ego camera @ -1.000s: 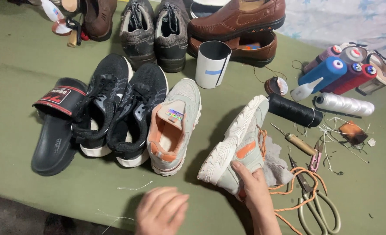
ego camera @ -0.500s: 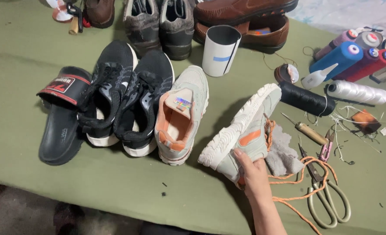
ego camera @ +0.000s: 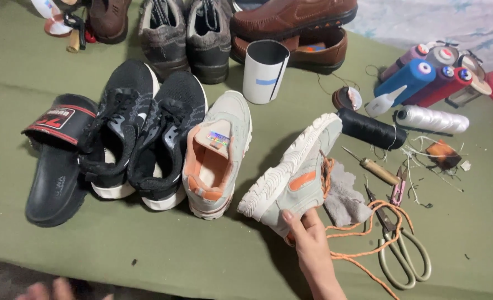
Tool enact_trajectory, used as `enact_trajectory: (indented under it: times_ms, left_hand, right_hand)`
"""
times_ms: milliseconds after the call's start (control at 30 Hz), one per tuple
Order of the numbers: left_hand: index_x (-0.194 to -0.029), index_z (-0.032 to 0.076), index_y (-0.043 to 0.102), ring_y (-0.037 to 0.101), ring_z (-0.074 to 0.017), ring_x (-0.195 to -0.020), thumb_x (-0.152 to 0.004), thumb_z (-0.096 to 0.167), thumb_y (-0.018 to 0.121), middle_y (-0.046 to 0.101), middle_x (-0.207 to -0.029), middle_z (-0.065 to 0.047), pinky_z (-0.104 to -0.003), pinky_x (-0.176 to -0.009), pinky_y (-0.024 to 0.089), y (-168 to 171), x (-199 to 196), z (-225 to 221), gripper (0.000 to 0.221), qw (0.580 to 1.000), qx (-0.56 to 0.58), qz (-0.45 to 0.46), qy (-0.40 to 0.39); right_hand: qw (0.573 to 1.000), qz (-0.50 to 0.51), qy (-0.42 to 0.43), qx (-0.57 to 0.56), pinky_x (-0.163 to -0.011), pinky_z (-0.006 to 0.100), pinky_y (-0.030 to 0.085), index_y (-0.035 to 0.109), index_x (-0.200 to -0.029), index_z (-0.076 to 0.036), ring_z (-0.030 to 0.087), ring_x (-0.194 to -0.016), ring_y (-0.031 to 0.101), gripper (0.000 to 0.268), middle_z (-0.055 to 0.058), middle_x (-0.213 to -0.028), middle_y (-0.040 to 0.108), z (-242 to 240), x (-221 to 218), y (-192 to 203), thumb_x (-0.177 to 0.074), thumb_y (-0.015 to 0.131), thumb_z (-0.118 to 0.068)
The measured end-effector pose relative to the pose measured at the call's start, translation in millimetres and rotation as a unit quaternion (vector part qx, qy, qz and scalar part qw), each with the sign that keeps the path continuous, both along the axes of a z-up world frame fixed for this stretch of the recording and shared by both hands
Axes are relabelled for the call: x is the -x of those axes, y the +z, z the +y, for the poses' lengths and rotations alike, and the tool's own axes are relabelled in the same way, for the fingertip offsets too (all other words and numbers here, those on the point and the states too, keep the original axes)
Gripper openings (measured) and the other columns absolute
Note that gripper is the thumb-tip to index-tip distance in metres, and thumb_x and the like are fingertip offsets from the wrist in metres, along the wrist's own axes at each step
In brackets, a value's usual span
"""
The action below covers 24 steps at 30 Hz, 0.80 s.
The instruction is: Applying adhesive to the sole of a sneaker for repair in a shoe workshop.
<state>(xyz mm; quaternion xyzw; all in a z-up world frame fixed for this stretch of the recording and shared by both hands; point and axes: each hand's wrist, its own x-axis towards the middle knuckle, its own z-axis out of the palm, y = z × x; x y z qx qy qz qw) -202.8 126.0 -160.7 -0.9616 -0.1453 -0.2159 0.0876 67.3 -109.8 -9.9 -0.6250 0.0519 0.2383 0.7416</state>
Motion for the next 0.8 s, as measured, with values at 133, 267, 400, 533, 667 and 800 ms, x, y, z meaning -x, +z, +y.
enact_trajectory:
  times_ms: [133, 267, 400, 533, 667, 800]
  left_hand:
    - [-0.146, 0.014, 0.045, 0.057, -0.0327, -0.128, -0.067, 0.061, 0.064, 0.057, -0.143, -0.019, -0.059, -0.106, 0.042, 8.2, 4.5, -6.3, 0.094, 0.99, 0.093, -0.094, -0.043]
    - [-0.145, 0.01, 0.037, 0.067, -0.0335, -0.118, -0.063, 0.037, 0.083, 0.063, -0.131, -0.023, -0.051, -0.107, 0.054, 22.7, -14.8, -13.2, 0.097, 0.936, 0.219, -0.253, -0.113]
    - [-0.123, 0.006, 0.062, 0.075, -0.0295, -0.111, -0.073, 0.016, 0.085, 0.061, -0.136, -0.022, -0.035, -0.09, 0.064, 144.5, -126.0, -88.0, 0.056, 0.91, 0.29, -0.245, -0.166]
    - [-0.139, 0.001, 0.056, 0.05, -0.0391, -0.137, -0.086, 0.017, 0.075, 0.047, -0.149, -0.022, -0.05, -0.107, 0.045, 177.7, -197.3, -100.4, 0.058, 0.935, 0.282, -0.126, -0.174]
    - [-0.126, 0.002, 0.063, 0.068, -0.0298, -0.097, -0.083, 0.015, 0.076, 0.058, -0.133, -0.02, -0.039, -0.08, 0.055, 177.0, -212.8, -103.4, 0.046, 0.946, 0.261, -0.116, -0.153]
    - [-0.12, 0.0, 0.063, 0.069, -0.0302, -0.08, -0.077, 0.011, 0.077, 0.061, -0.129, -0.023, -0.038, -0.069, 0.056, 175.5, -214.9, -108.0, 0.047, 0.95, 0.261, -0.12, -0.125]
  right_hand:
    - [0.999, -0.007, -0.023, -0.039, -0.096, 0.034, 0.049, 0.058, -0.139, 0.007, 0.023, -0.11, 0.064, 0.049, 0.02, -0.127, 0.071, 9.4, 7.2, -4.0, -0.091, 0.06, -0.003]
    - [1.0, -0.021, -0.014, -0.013, -0.092, 0.033, 0.051, 0.06, -0.135, 0.009, 0.023, -0.105, 0.066, 0.045, 0.021, -0.122, 0.073, 10.0, 7.6, -7.1, -0.093, 0.061, -0.005]
    - [0.998, -0.048, 0.025, -0.019, -0.086, 0.034, 0.054, 0.063, -0.131, 0.011, 0.023, -0.099, 0.069, 0.041, 0.021, -0.117, 0.077, 0.1, 2.7, -4.5, -0.094, 0.061, -0.007]
    - [0.996, -0.047, 0.047, -0.055, -0.086, 0.034, 0.054, 0.062, -0.132, 0.011, 0.022, -0.1, 0.069, 0.041, 0.022, -0.118, 0.076, -17.8, -4.9, -7.4, -0.093, 0.06, 0.001]
    - [0.998, -0.042, 0.039, -0.029, -0.082, 0.034, 0.055, 0.066, -0.129, 0.011, 0.023, -0.096, 0.07, 0.038, 0.022, -0.114, 0.078, -23.8, -12.0, -18.1, -0.091, 0.061, 0.003]
    - [0.999, -0.02, 0.03, -0.023, -0.074, 0.032, 0.055, 0.069, -0.123, 0.013, 0.021, -0.087, 0.069, 0.034, 0.022, -0.107, 0.079, -23.3, -11.9, -29.2, -0.092, 0.061, 0.003]
